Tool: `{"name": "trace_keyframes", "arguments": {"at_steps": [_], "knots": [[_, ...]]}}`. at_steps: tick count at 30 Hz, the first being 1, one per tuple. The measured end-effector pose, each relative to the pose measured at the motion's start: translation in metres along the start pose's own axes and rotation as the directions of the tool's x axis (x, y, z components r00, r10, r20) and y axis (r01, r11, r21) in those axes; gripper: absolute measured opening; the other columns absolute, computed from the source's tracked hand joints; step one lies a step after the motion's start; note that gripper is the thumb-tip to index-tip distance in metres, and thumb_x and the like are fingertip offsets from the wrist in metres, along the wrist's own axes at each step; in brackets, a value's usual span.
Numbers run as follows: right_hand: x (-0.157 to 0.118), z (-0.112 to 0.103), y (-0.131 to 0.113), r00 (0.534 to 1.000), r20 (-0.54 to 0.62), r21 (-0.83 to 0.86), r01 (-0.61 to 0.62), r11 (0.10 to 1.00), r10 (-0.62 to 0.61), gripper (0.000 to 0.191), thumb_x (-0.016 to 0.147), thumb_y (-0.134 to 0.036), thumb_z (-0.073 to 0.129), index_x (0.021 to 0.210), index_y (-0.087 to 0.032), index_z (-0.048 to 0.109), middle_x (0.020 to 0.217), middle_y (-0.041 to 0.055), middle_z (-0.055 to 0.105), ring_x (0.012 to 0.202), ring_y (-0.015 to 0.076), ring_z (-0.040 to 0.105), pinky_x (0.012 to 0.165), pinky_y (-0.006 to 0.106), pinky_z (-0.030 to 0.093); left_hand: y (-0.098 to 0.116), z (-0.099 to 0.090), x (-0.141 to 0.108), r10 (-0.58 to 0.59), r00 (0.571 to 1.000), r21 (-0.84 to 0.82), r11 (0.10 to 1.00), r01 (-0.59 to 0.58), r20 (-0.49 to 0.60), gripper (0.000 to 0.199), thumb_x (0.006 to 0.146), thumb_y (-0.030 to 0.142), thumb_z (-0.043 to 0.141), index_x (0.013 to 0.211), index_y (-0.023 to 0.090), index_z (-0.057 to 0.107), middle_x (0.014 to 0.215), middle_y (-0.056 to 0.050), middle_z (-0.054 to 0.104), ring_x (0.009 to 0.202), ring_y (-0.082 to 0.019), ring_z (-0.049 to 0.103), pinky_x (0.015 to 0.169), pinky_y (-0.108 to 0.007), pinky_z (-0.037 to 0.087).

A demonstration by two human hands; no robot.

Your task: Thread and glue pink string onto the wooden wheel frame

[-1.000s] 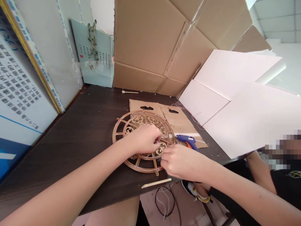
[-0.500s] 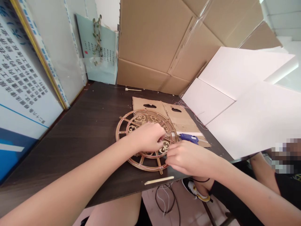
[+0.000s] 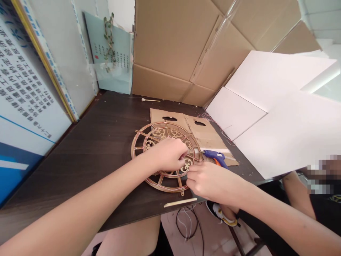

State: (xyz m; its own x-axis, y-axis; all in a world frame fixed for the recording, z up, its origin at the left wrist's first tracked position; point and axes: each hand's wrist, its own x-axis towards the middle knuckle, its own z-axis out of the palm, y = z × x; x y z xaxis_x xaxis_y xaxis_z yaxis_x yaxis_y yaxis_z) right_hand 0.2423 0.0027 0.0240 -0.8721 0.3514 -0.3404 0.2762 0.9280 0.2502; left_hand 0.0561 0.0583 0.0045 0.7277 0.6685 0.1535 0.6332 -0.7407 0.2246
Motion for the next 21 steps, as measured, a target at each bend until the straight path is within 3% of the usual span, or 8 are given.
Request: {"name": "trace_keyframes", "arguments": {"at_steps": [10, 21], "knots": [[-0.002, 0.005, 0.000, 1.000, -0.009, -0.024, 0.013, 1.000, -0.014, 0.015, 0.094, -0.007, 0.070, 0.080, -0.014, 0.070, 0.077, 0.0039, 0.069, 0.077, 0.0214, 0.064, 0.060, 0.036, 0.038, 0.005, -0.001, -0.001, 0.004, 1.000, 0.044, 0.999, -0.004, 0.004, 0.012, 0.081, 0.016, 0.059, 0.075, 0.018, 0.069, 0.075, -0.007, 0.070, 0.068, -0.021, 0.063, 0.058, -0.033, 0.034], [-0.001, -0.007, 0.003, 0.999, 0.040, 0.039, -0.006, 0.999, 0.005, 0.013, 0.095, -0.011, 0.068, 0.083, -0.013, 0.071, 0.079, 0.0039, 0.071, 0.078, 0.0214, 0.065, 0.063, 0.036, 0.042, 0.006, 0.000, -0.001, 0.017, 1.000, 0.067, 0.998, -0.016, -0.008, 0.014, 0.082, 0.016, 0.057, 0.075, 0.017, 0.069, 0.076, -0.007, 0.071, 0.067, -0.021, 0.064, 0.058, -0.033, 0.036]]}}
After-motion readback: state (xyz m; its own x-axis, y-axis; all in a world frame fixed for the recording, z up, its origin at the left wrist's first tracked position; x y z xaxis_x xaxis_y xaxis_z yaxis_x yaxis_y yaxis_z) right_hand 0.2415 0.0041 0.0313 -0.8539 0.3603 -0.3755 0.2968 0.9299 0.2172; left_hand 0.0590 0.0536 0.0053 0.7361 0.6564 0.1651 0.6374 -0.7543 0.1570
